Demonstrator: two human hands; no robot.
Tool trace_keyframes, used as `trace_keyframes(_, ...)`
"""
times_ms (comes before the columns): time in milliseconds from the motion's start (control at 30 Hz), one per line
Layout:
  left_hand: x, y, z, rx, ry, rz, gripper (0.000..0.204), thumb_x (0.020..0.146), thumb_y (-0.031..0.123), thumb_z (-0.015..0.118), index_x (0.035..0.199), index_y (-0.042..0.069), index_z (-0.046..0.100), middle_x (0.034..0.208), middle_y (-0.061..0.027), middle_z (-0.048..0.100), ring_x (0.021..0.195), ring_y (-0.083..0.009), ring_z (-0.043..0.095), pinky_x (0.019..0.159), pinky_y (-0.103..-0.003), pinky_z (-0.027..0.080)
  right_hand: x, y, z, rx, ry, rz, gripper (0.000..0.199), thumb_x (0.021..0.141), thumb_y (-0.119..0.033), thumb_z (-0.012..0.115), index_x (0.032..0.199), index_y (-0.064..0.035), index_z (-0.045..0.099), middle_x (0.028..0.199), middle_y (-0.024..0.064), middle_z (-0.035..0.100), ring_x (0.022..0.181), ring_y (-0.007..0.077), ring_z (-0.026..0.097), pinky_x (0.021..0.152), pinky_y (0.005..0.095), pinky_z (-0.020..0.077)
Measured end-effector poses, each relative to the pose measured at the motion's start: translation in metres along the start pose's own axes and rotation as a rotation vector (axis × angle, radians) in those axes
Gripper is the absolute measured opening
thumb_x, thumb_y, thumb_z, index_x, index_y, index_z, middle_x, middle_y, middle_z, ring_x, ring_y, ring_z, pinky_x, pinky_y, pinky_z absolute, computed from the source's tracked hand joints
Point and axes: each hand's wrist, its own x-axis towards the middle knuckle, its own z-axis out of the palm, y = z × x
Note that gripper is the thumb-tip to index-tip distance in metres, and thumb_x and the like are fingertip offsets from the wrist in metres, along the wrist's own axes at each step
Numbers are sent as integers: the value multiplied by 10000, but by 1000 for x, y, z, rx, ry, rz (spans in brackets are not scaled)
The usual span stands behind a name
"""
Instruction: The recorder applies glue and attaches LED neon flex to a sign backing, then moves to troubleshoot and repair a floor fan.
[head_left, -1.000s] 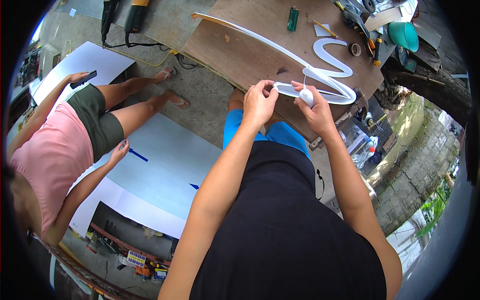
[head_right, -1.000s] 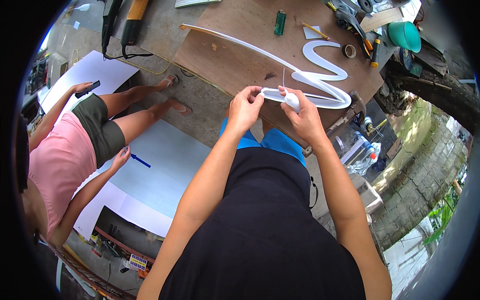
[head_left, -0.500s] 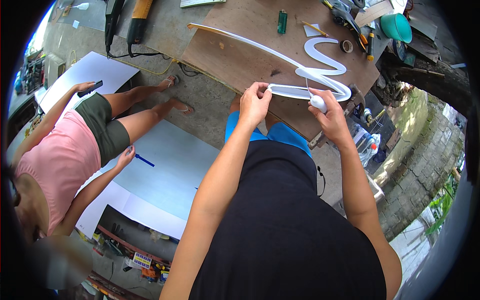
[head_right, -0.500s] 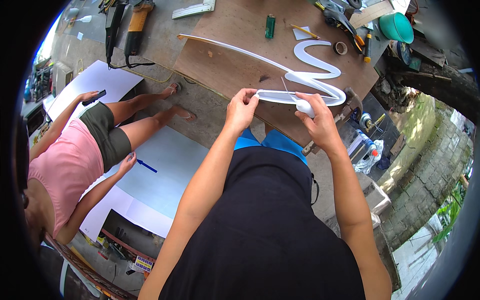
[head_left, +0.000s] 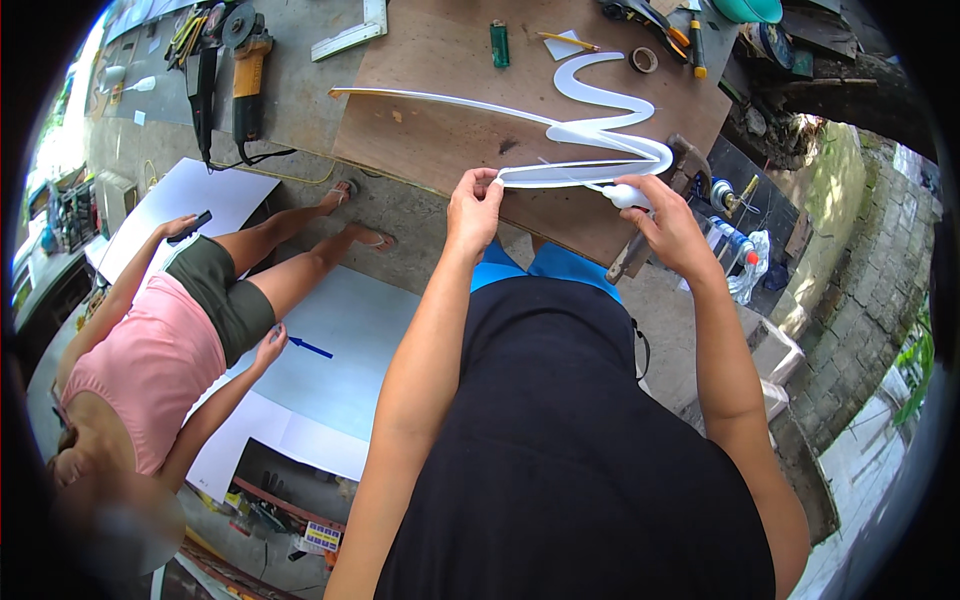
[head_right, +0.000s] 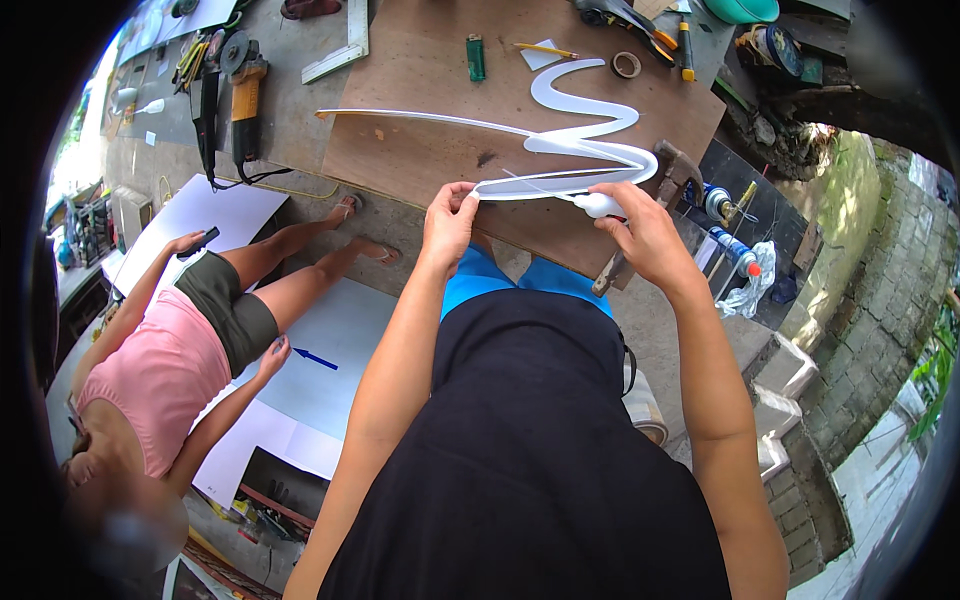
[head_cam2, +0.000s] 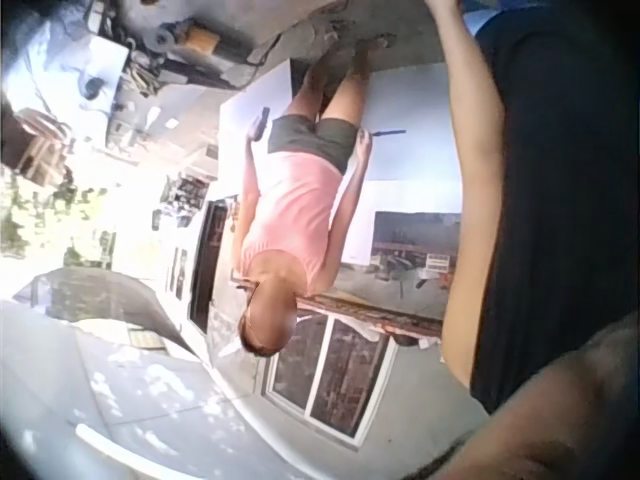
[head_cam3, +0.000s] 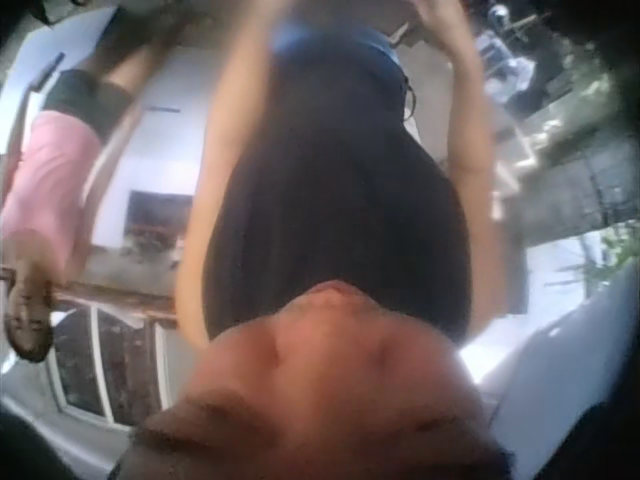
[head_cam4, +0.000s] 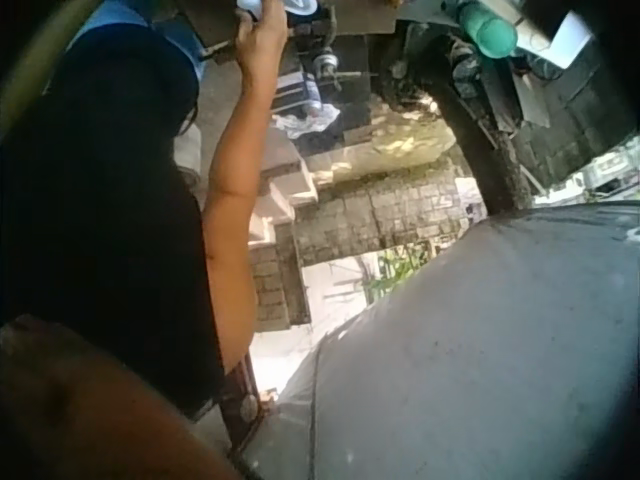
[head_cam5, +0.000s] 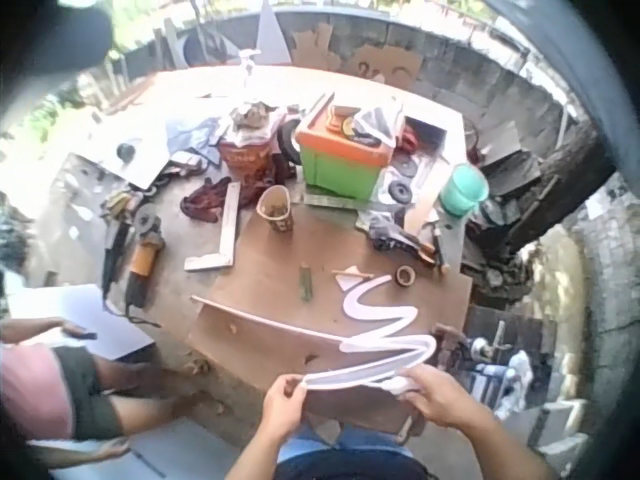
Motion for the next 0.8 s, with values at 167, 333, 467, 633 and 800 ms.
trace_keyframes(167, 2, 0, 1, -25, -20, -8, 287, 916, 181, 626, 1157, 30, 586, 944, -68, 644, 838, -129, 572, 739, -291, 482, 7, 6, -1, -79, -42, -59, 358, 824, -40, 650, 1174, -57, 579, 1092, 136, 612, 1059, 347, 574, 914, 407, 459)
trace_keyframes(333, 5, -5, 1, -32, -17, 17, 321, 920, 202, 637, 1183, 31, 566, 928, -59, 637, 823, -117, 557, 739, -272, 470, 23, 16, -3, -179, -53, -130, 325, 833, -58, 657, 1149, -53, 582, 1132, 149, 611, 1110, 347, 566, 949, 426, 450)
trace_keyframes(467, 6, -6, -1, -50, -53, -24, 338, 927, 192, 638, 1213, 36, 549, 964, -36, 632, 819, -87, 523, 754, -230, 451, 35, 23, 0, -234, -68, -165, 328, 822, -62, 667, 1141, -57, 590, 1141, 141, 611, 1133, 338, 552, 960, 423, 443)
trace_keyframes(633, 7, -6, -1, -50, -59, -33, 323, 921, 216, 644, 1174, 29, 568, 899, -39, 624, 793, -107, 526, 734, -270, 467, 43, 26, 0, -241, -90, -198, 319, 824, -53, 655, 1136, -63, 589, 1129, 139, 604, 1126, 337, 546, 945, 427, 445)
trace_keyframes(800, 6, -5, 0, -83, -52, -18, 312, 923, 210, 642, 1168, 29, 571, 901, -29, 618, 802, -101, 518, 744, -259, 460, 35, 25, -16, 152, -203, -113, 405, 799, -54, 650, 1195, -80, 567, 1170, 116, 589, 1127, 265, 557, 969, 358, 431)
